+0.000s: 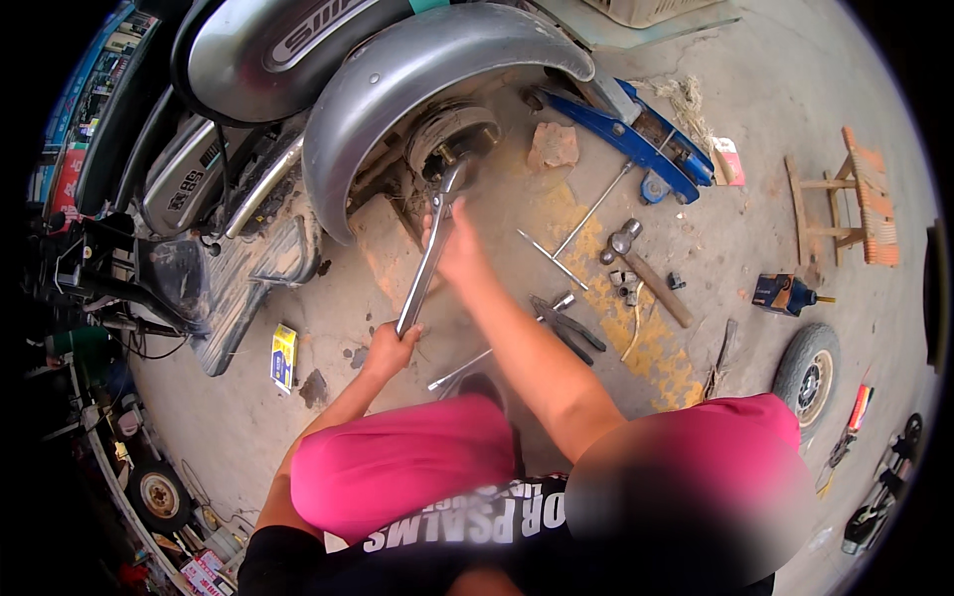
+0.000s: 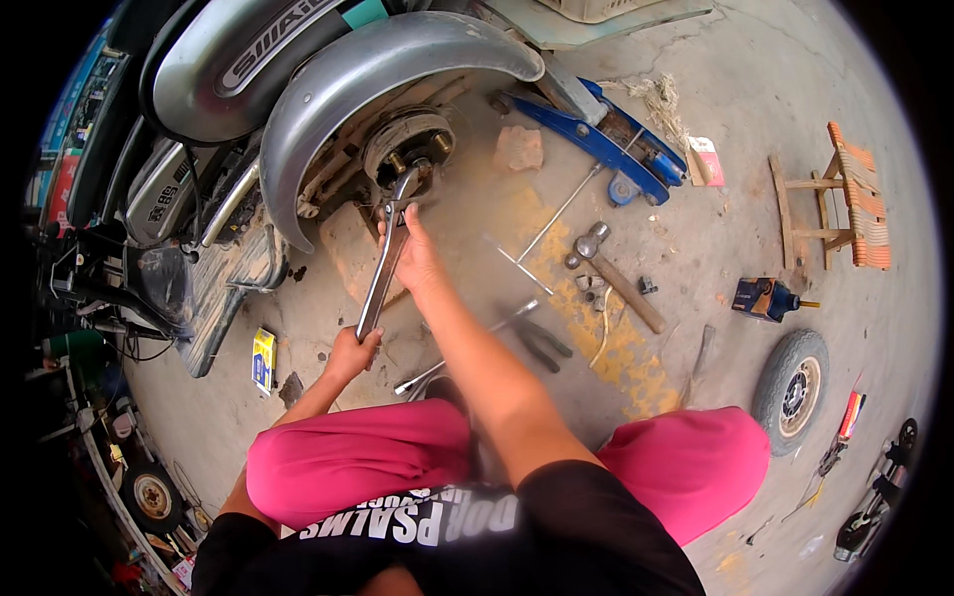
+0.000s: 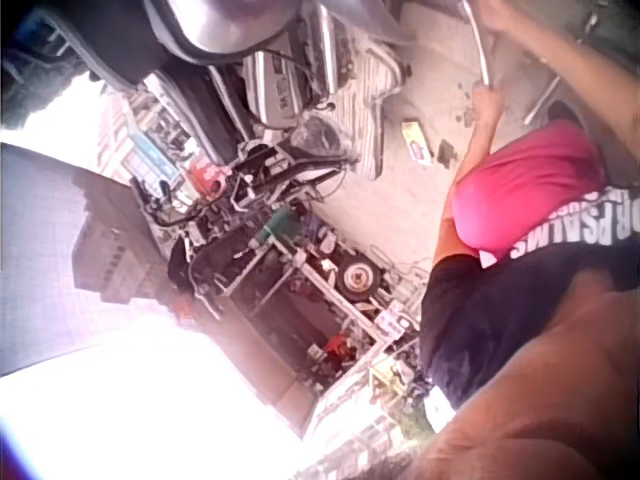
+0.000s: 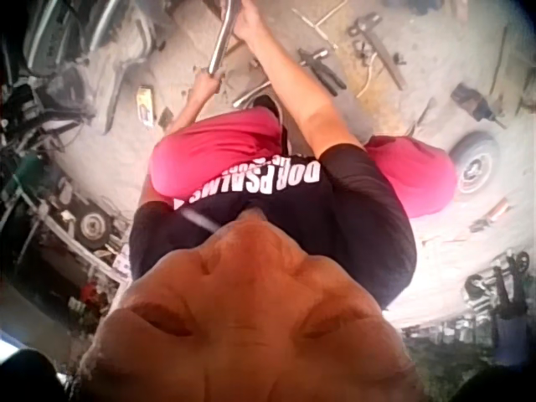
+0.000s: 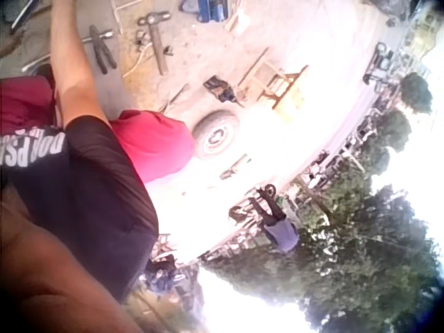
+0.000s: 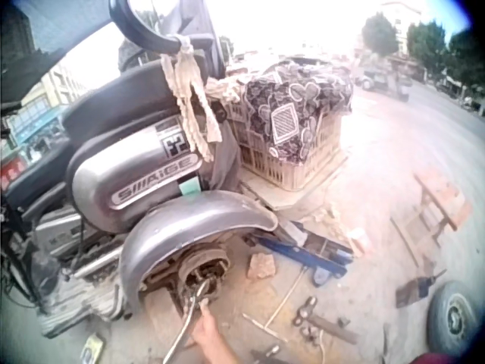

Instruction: The person removes the front wheel of a motorcycle using a hammer and wrench. They then use a hammer and chisel to work on the brake assembly and axle area. Finally, they use a wrench to tighten bolts on the motorcycle's front fork.

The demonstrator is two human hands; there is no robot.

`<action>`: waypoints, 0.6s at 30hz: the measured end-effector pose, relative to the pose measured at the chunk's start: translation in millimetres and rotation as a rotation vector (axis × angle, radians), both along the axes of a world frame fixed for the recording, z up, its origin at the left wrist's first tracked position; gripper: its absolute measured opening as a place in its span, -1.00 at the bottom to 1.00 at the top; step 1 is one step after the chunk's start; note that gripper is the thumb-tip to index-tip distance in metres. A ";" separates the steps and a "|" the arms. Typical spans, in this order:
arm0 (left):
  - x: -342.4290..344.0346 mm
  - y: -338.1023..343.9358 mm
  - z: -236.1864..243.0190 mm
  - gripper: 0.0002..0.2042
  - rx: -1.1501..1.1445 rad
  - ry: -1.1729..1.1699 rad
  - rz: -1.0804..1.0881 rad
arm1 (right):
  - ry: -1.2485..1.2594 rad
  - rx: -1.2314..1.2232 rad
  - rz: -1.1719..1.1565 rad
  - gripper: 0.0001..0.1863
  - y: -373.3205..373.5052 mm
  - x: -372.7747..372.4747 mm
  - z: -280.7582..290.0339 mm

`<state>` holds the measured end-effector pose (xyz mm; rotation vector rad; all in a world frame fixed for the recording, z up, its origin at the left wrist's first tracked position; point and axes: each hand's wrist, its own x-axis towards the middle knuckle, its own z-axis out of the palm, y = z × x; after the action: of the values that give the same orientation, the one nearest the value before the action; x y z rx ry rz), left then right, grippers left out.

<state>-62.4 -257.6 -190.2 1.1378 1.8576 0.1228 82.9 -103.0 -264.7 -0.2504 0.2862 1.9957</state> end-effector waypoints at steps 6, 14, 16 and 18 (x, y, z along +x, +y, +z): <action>35.7 -10.0 -26.5 -0.68 -0.014 -0.228 0.176 | -0.045 0.002 0.079 -0.53 -6.1 30.7 -8.0; 61.9 -18.5 -60.9 -0.68 0.028 -0.414 0.223 | -0.115 -0.011 0.157 -0.75 -1.9 43.7 -24.5; 74.3 -21.4 -66.7 -0.66 0.052 -0.492 0.221 | -0.167 0.005 0.192 -0.75 0.2 52.3 -21.4; 76.8 -24.8 -72.2 -0.66 0.054 -0.533 0.257 | -0.193 0.008 0.211 -0.74 -0.2 56.4 -13.6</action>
<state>14.4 -282.4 -262.4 0.7956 1.5129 0.5694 139.3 -103.2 -278.4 -0.4814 0.1325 2.1608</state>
